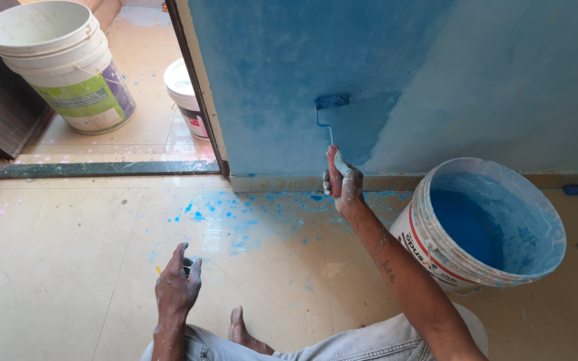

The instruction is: The person sits on the tiled floor and uses a small paint roller to apply blue paint to the lower section of an interior wall, at times reaching up to roll higher patches and reloading the roller from a bucket of blue paint beside them.

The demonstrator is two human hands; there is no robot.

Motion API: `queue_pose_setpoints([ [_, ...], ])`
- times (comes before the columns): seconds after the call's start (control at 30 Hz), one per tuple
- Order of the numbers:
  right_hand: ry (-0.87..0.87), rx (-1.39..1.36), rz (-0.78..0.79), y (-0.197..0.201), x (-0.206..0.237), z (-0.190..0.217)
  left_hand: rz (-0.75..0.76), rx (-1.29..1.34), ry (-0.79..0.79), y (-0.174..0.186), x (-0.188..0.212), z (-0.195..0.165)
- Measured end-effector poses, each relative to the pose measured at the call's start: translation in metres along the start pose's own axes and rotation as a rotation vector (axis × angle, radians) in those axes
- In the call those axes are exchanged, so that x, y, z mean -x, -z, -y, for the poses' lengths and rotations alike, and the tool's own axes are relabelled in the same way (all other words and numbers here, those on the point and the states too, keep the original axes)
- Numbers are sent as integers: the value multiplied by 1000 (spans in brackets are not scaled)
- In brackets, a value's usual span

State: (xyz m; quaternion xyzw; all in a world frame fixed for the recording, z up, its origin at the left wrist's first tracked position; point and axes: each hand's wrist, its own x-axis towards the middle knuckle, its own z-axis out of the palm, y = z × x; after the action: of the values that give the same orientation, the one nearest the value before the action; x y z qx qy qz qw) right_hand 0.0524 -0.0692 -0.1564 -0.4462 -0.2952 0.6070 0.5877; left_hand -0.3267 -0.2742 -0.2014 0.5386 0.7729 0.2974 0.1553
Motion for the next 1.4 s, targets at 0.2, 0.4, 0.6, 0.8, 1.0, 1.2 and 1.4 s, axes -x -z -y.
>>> queue_pose_setpoints([
  [0.2, 17, -49, -28, -8, 14, -12, 12, -16, 20, 1, -3, 0],
  [0.4, 14, -63, 28, -4, 4, 1, -20, -2, -21, 1, 0, -1],
  [0.6, 0, -91, 3, -1, 7, -9, -4, 15, 6, 4, 0, -3],
  [0.8, -70, -223, 121, 2, -3, -5, -6, 20, 16, 4, 1, -4],
  [1.0, -78, -275, 130, -1, -4, -1, -72, 18, -61, 4, 0, -1],
  [1.2, -72, -225, 128, 4, 0, -3, -9, 26, 9, 2, 1, -2],
  [1.4, -63, -215, 122, 9, -6, 1, -18, 21, -17, 3, 1, 0],
])
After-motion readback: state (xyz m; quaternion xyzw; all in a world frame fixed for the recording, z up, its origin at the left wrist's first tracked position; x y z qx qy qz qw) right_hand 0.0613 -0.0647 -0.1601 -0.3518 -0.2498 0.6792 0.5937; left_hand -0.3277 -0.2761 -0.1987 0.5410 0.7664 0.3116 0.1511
